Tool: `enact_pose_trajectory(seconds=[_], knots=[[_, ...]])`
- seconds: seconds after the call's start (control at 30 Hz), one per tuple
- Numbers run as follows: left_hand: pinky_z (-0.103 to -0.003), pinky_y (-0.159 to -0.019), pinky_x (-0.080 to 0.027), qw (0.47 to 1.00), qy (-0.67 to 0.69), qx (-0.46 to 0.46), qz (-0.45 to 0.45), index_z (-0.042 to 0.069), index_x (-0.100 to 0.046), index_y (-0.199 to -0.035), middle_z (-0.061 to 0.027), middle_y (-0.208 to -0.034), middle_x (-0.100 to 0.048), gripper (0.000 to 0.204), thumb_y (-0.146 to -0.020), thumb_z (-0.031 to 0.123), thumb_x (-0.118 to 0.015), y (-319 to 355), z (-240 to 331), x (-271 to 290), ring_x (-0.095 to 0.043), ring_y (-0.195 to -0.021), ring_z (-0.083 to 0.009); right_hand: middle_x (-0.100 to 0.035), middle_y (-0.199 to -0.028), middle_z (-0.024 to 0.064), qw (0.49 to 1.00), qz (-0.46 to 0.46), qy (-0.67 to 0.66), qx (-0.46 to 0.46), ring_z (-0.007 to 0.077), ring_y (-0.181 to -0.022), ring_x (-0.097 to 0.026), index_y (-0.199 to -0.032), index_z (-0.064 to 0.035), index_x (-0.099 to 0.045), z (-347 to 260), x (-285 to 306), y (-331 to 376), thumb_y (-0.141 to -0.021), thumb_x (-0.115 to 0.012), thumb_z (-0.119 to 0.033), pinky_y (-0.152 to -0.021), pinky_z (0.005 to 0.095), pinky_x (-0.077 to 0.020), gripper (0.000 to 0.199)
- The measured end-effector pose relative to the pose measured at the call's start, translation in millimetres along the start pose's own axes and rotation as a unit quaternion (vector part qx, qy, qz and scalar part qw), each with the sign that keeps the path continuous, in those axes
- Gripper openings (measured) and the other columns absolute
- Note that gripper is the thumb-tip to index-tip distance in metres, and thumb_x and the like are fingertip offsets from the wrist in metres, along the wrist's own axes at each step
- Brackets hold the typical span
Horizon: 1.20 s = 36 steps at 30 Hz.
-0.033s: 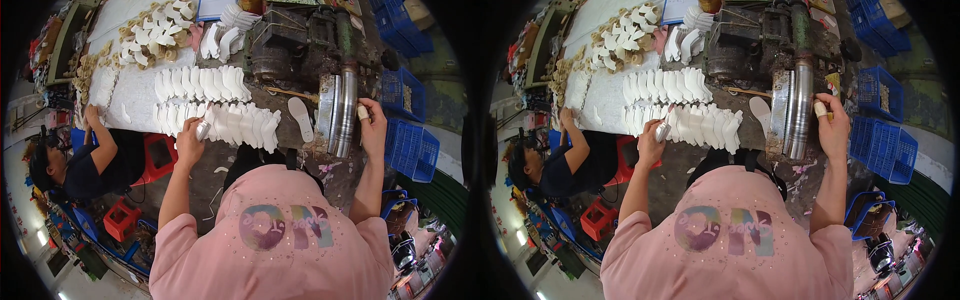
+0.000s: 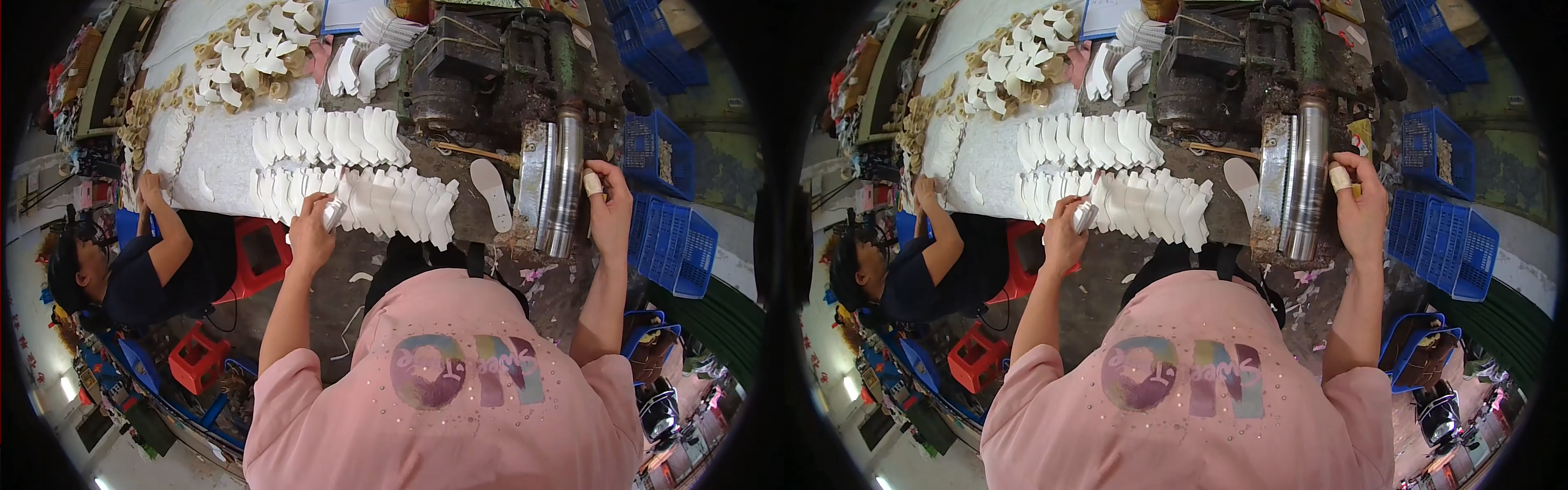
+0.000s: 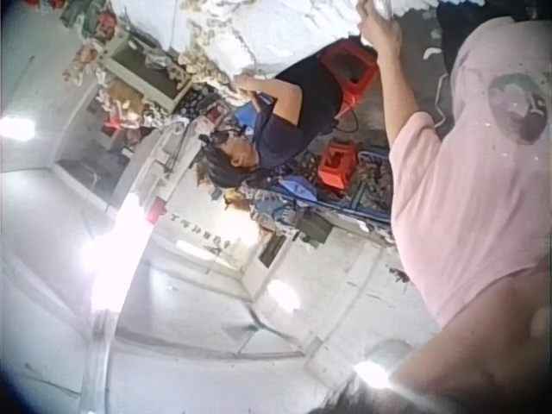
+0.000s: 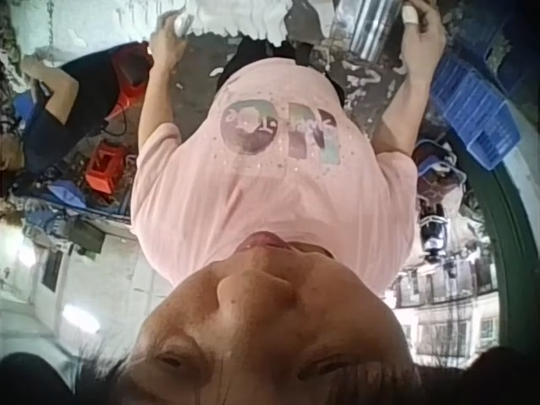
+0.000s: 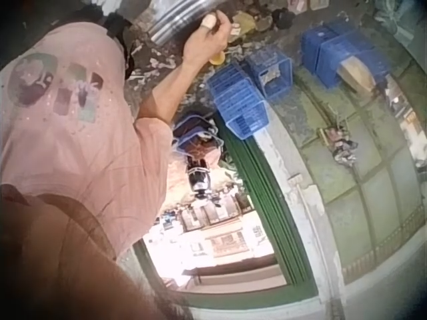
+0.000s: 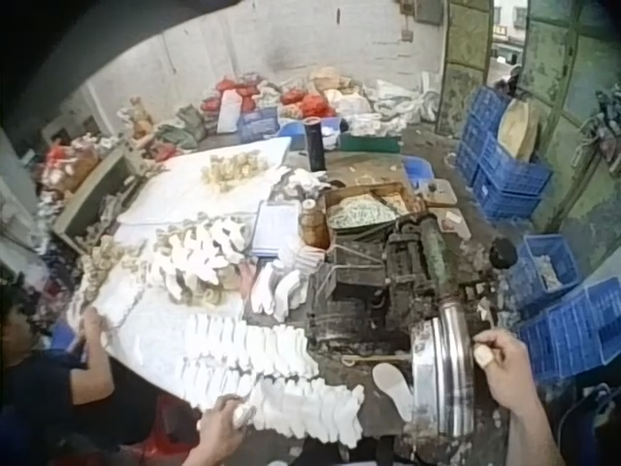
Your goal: Gluing white shoe components using a roller-based glue applicator machine on a production line.
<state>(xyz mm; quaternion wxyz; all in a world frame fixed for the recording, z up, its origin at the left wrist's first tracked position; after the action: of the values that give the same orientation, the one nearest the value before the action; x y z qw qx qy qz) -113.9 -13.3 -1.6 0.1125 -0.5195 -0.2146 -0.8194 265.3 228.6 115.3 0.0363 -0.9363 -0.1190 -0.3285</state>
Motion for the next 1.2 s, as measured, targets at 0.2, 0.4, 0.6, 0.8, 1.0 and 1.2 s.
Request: enact_pose_trajectory(seconds=[0.2, 0.4, 0.6, 0.8, 1.0, 1.2], knots=[[-0.040, -0.080, -0.042, 0.998, -0.041, -0.042, -0.022, 0.009, -0.055, -0.114, -0.0048, -0.121, -0.051, 0.056, -0.060, -0.003, -0.067, -2, 10, -7, -0.056, -0.099, -0.0283, -0.062, -0.089, 0.0061, 0.998, 0.028, 0.003, 0.063, 0.0135, -0.082, -0.057, -0.102, -0.0029, -0.061, -20, -2, 2, -0.086, -0.058, -0.007, -0.075, 0.0268, -0.0445, 0.017], [-0.040, -0.081, -0.044, 0.999, -0.021, -0.038, -0.028, 0.011, -0.054, -0.114, -0.0040, -0.123, -0.050, 0.055, -0.062, -0.001, -0.068, 5, 11, -15, -0.056, -0.100, -0.0284, -0.060, -0.088, 0.0100, 0.970, -0.016, -0.038, 0.241, 0.0257, -0.079, -0.059, -0.092, -0.0046, -0.060, -96, -47, 38, -0.071, -0.061, 0.006, -0.073, 0.0329, -0.0468, 0.023], [-0.040, -0.085, -0.044, 0.998, 0.002, -0.042, -0.035, 0.011, -0.054, -0.114, -0.0039, -0.124, -0.050, 0.055, -0.061, -0.002, -0.068, 3, 20, -5, -0.055, -0.103, -0.0288, -0.058, -0.094, 0.0113, 0.940, -0.213, -0.133, 0.229, 0.0312, -0.093, -0.048, -0.089, -0.0034, -0.057, -92, -212, 69, -0.070, -0.060, 0.001, -0.082, 0.0397, -0.0406, 0.019], [-0.040, -0.084, -0.045, 0.998, 0.032, -0.035, -0.035, 0.012, -0.054, -0.114, -0.0037, -0.124, -0.050, 0.056, -0.062, -0.001, -0.068, 2, 17, 3, -0.055, -0.102, -0.0302, -0.059, -0.103, 0.0099, 0.947, -0.256, -0.024, 0.193, 0.0316, -0.100, -0.048, -0.087, -0.0050, -0.057, -53, -315, 58, -0.067, -0.055, 0.006, -0.083, 0.0428, -0.0385, 0.023], [-0.039, -0.086, -0.044, 0.993, 0.120, -0.015, -0.005, 0.006, -0.055, -0.112, -0.0073, -0.122, -0.051, 0.052, -0.062, -0.004, -0.067, -1, -7, 17, -0.055, -0.103, -0.0308, -0.062, -0.088, 0.0080, 0.929, -0.336, 0.046, 0.148, 0.0277, -0.093, -0.054, -0.087, -0.0082, -0.057, -52, -347, 67, -0.069, -0.054, 0.003, -0.083, 0.0422, -0.0359, 0.022], [-0.038, -0.086, -0.045, 0.995, 0.082, 0.014, 0.059, 0.003, -0.055, -0.111, -0.0096, -0.121, -0.051, 0.050, -0.063, -0.004, -0.066, -9, -32, 30, -0.055, -0.105, -0.0311, -0.062, -0.090, 0.0118, 0.959, -0.280, 0.034, 0.028, 0.0301, -0.086, -0.058, -0.093, -0.0057, -0.056, -34, -334, 51, -0.075, -0.051, 0.002, -0.078, 0.0418, -0.0426, 0.021]])
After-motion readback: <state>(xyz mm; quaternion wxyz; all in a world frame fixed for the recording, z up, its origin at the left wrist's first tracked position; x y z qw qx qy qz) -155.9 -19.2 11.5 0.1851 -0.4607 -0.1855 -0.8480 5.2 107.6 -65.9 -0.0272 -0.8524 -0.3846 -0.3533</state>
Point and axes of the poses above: each hand's wrist, its own y-axis away from the middle knuckle, its own x-axis out of the back of the hand, z = x × y, the point moved 6 cm from there along -y, towards the middle knuckle
